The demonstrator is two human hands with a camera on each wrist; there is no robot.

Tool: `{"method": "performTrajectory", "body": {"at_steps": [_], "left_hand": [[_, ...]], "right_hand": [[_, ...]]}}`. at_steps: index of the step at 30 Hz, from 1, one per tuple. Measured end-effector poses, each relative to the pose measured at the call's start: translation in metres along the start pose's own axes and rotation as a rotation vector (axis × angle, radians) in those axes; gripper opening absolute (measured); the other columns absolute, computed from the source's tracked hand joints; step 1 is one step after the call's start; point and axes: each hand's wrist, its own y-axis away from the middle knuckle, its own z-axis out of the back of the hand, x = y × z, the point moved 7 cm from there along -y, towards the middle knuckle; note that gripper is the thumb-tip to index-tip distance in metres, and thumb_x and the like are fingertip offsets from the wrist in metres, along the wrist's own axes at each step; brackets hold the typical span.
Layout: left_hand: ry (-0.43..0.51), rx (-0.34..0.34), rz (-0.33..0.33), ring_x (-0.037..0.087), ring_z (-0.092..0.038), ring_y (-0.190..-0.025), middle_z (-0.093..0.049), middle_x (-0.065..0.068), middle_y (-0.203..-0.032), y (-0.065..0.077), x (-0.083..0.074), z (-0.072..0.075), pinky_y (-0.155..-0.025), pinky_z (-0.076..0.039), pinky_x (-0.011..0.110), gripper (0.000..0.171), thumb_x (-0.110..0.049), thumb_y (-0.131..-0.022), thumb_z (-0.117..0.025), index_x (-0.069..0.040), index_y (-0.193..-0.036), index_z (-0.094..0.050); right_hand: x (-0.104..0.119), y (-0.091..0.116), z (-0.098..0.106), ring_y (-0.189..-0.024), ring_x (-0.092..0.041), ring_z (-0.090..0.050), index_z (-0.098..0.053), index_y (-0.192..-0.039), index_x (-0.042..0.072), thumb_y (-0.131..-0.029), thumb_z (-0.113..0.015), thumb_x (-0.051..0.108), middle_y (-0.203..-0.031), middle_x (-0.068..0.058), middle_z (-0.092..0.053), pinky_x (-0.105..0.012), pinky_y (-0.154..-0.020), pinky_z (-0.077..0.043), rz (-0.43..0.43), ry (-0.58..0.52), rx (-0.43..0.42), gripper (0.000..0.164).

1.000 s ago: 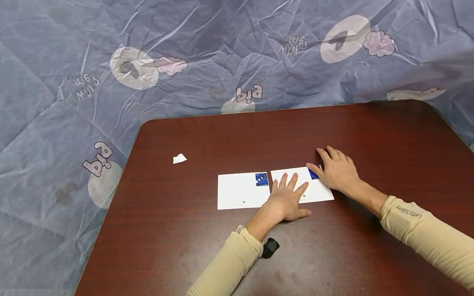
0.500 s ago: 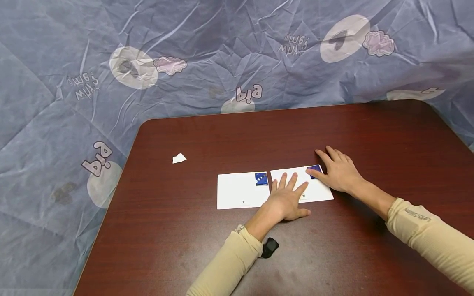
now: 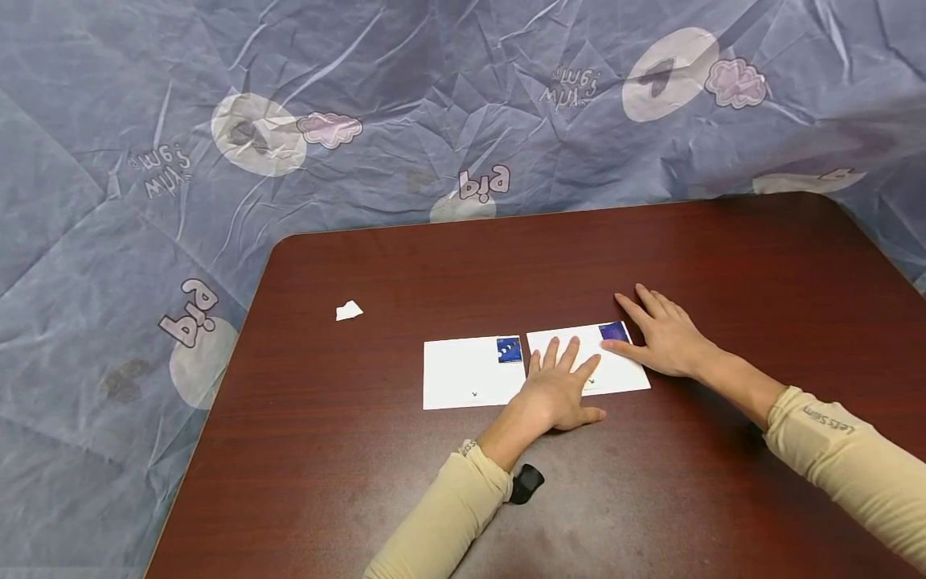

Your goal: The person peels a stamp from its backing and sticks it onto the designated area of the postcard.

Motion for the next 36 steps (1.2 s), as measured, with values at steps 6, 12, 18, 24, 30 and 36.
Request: {"method": "performTrajectory", "body": {"at_steps": [6,12,18,24,30,36], "left_hand": [[-0.001,-0.004,0.002,0.023,0.000,-0.144,-0.002,-0.001,-0.159,0.000,0.000,0.001,-0.113,-0.012,0.040,0.079,-0.063,-0.089,-0.051,-0.036,-0.153,-0.013],[0.007,-0.004,0.005,0.023,0.000,-0.144,-0.002,-0.002,-0.159,0.000,0.000,0.001,-0.113,-0.011,0.041,0.079,-0.063,-0.089,-0.051,-0.036,-0.153,-0.014],[0.008,-0.008,0.000,0.023,0.000,-0.144,-0.002,-0.001,-0.159,0.000,0.000,0.001,-0.113,-0.011,0.041,0.078,-0.063,-0.088,-0.051,-0.036,-0.153,-0.015],[0.002,-0.003,-0.003,0.023,0.000,-0.144,-0.002,-0.001,-0.159,0.000,0.000,0.000,-0.113,-0.011,0.040,0.078,-0.063,-0.089,-0.050,-0.036,-0.153,-0.014],[0.004,-0.007,-0.002,0.023,0.000,-0.144,-0.002,-0.001,-0.159,0.000,0.001,0.001,-0.113,-0.012,0.040,0.078,-0.063,-0.089,-0.051,-0.036,-0.153,-0.015],[0.007,-0.004,0.000,0.022,0.000,-0.144,-0.003,-0.001,-0.159,0.001,0.001,0.001,-0.113,-0.012,0.040,0.077,-0.062,-0.089,-0.051,-0.036,-0.153,-0.015]], "right_hand": [[-0.001,0.002,0.002,-0.135,-0.052,-0.010,-0.024,-0.149,0.000,-0.090,-0.053,0.058,-0.151,-0.033,-0.010,-0.064,-0.105,-0.010,0.030,-0.015,-0.013,0.088],[-0.006,0.003,0.004,-0.135,-0.052,-0.012,-0.023,-0.150,0.002,-0.093,-0.052,0.053,-0.151,-0.032,-0.011,-0.065,-0.104,-0.012,0.092,-0.011,-0.001,0.081],[-0.012,0.006,0.006,-0.136,-0.050,-0.012,-0.023,-0.150,0.005,-0.094,-0.055,0.046,-0.152,-0.030,-0.012,-0.065,-0.104,-0.012,0.147,-0.033,0.019,0.077],[-0.014,0.007,0.007,-0.136,-0.050,-0.013,-0.025,-0.149,0.004,-0.094,-0.058,0.043,-0.152,-0.030,-0.013,-0.064,-0.104,-0.013,0.173,-0.036,0.036,0.075],[-0.014,0.007,0.008,-0.136,-0.049,-0.014,-0.026,-0.149,0.004,-0.093,-0.060,0.043,-0.152,-0.030,-0.013,-0.065,-0.103,-0.014,0.193,-0.041,0.032,0.076],[-0.015,0.006,0.009,-0.136,-0.050,-0.014,-0.029,-0.148,0.002,-0.095,-0.056,0.043,-0.152,-0.029,-0.015,-0.067,-0.102,-0.013,0.153,-0.079,0.018,0.072]]}}
